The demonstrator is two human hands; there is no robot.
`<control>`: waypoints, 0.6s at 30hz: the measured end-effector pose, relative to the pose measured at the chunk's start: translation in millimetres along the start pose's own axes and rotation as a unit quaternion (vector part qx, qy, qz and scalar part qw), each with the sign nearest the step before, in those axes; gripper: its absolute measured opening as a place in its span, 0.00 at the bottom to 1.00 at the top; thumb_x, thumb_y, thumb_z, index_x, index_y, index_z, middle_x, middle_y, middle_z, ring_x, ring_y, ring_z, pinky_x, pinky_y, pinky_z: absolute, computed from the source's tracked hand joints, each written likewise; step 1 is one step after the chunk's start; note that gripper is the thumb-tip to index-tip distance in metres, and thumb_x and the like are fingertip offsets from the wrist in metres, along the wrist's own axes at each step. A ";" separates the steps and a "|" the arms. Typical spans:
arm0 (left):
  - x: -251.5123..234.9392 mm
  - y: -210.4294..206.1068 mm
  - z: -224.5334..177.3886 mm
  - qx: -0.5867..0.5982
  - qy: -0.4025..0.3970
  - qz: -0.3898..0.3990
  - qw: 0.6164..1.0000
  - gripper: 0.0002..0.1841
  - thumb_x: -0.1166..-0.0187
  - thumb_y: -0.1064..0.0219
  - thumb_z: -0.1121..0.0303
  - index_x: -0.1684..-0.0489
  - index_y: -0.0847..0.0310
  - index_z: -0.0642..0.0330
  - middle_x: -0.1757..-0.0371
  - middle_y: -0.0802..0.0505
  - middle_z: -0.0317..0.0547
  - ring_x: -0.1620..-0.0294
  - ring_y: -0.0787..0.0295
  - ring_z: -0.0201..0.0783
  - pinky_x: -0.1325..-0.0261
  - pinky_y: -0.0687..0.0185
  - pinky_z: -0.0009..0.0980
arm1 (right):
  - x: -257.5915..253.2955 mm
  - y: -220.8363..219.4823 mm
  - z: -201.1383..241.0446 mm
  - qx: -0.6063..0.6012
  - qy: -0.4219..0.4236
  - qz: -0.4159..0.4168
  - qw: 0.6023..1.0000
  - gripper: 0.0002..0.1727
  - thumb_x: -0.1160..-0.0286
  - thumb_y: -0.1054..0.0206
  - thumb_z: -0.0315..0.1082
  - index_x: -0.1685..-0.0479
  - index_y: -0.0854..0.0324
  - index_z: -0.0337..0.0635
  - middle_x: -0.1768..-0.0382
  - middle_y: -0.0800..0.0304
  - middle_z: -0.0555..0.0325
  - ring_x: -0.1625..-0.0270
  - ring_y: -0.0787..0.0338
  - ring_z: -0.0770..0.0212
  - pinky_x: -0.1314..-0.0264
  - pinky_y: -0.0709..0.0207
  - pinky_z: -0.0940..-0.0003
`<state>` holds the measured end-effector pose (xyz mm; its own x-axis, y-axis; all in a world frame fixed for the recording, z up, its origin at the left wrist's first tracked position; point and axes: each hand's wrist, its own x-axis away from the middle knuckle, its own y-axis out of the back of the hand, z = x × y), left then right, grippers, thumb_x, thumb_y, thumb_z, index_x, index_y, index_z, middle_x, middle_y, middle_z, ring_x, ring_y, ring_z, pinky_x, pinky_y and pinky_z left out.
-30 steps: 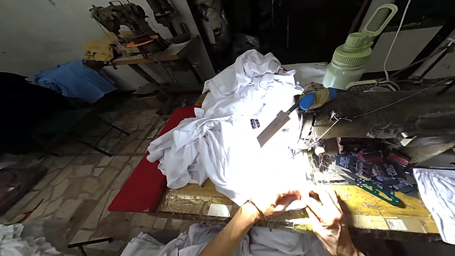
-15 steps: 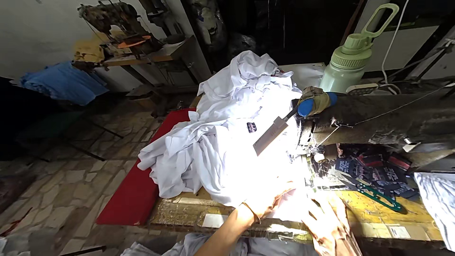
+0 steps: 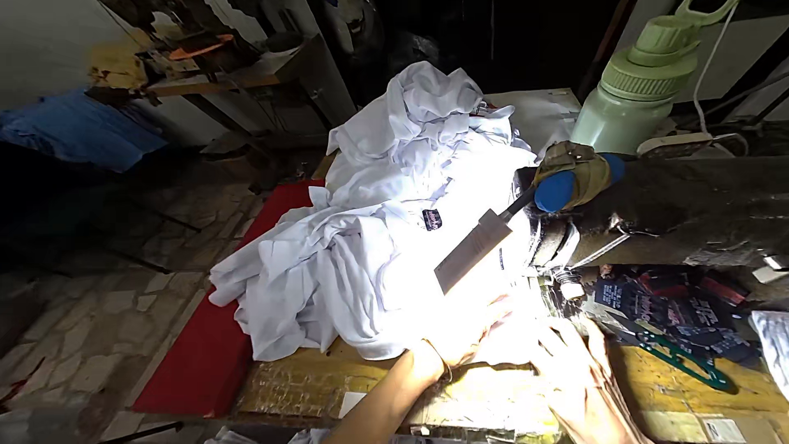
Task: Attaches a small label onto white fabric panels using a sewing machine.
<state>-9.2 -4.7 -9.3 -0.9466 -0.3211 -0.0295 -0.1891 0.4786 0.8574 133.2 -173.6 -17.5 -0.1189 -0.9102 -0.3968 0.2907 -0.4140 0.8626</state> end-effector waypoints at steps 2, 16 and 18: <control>-6.6 2.0 5.3 0.005 -0.009 -0.023 1.000 0.18 0.16 0.41 0.73 0.31 0.14 0.58 0.29 0.12 0.51 0.30 0.14 0.47 0.28 0.21 0.43 | -7.8 -7.5 -4.7 0.001 -0.010 -0.020 1.000 0.16 0.29 0.43 0.36 0.57 0.06 0.53 0.47 0.05 0.56 0.36 0.11 0.41 0.30 0.37 0.25; 1.8 -16.3 2.2 -0.035 -0.072 -0.161 0.984 0.10 0.17 0.38 0.67 0.53 0.09 0.56 0.62 0.06 0.42 0.59 0.07 0.37 0.54 0.12 0.33 | -9.1 -22.7 -12.8 -0.042 -0.054 -0.085 0.994 0.20 0.21 0.45 0.41 0.50 0.04 0.53 0.41 0.07 0.53 0.34 0.15 0.44 0.27 0.31 0.40; 2.9 -16.1 1.2 -0.025 -0.056 -0.164 0.985 0.10 0.19 0.37 0.68 0.53 0.08 0.58 0.60 0.05 0.43 0.57 0.06 0.38 0.52 0.12 0.34 | -10.5 -20.9 -12.3 -0.035 -0.044 -0.085 0.995 0.20 0.22 0.45 0.40 0.48 0.05 0.53 0.37 0.08 0.54 0.29 0.17 0.40 0.25 0.34 0.33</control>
<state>-9.1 -12.4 -23.8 -0.8599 -0.3586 -0.3634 -0.4794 0.3227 0.8161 140.1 -155.2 -35.2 -0.2535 -0.8264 -0.5028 0.3240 -0.5623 0.7609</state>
